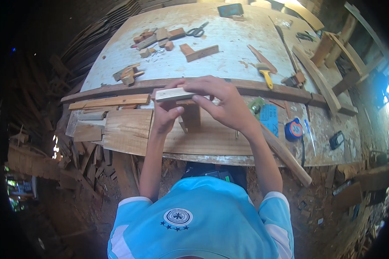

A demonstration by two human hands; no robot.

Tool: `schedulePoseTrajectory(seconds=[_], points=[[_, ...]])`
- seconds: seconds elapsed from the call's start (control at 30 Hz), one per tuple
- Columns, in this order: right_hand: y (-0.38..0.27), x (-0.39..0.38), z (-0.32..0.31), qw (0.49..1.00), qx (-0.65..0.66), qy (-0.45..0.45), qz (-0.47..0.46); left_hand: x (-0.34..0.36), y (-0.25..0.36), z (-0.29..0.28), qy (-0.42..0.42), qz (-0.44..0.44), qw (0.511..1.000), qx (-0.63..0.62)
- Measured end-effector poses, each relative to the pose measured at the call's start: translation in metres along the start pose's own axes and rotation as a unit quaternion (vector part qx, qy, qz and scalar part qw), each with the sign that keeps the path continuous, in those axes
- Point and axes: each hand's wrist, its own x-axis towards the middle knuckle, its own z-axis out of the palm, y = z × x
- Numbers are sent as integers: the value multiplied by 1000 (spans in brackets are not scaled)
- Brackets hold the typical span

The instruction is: Hammering nails into wood and sanding wooden pieces to assemble a small structure.

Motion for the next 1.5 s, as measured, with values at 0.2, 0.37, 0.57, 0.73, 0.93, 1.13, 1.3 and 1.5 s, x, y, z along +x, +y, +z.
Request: schedulePoseTrajectory(seconds=[0.2,0.37,0.57,0.73,0.93,1.13,1.3,1.5], points=[[3,-11,13,996,5,85,-5,-10,8,9,-2,3,996,84],[7,-18,15,990,47,126,42,-14,13,17,17,-12,988,153],[66,-64,-15,963,-152,157,156,-30,33,15,52,66,967,242],[58,-76,-3,936,-323,39,132,-37,38,-7,80,61,970,220],[39,-38,84,954,135,52,263,-4,23,-4,-69,49,955,286],[69,-59,101,913,231,148,303,98,-8,-82,63,-82,955,278],[62,-60,112,918,203,129,315,178,-100,-223,172,-88,825,532],[62,-62,111,924,157,97,335,226,-155,-270,180,-37,724,665]])
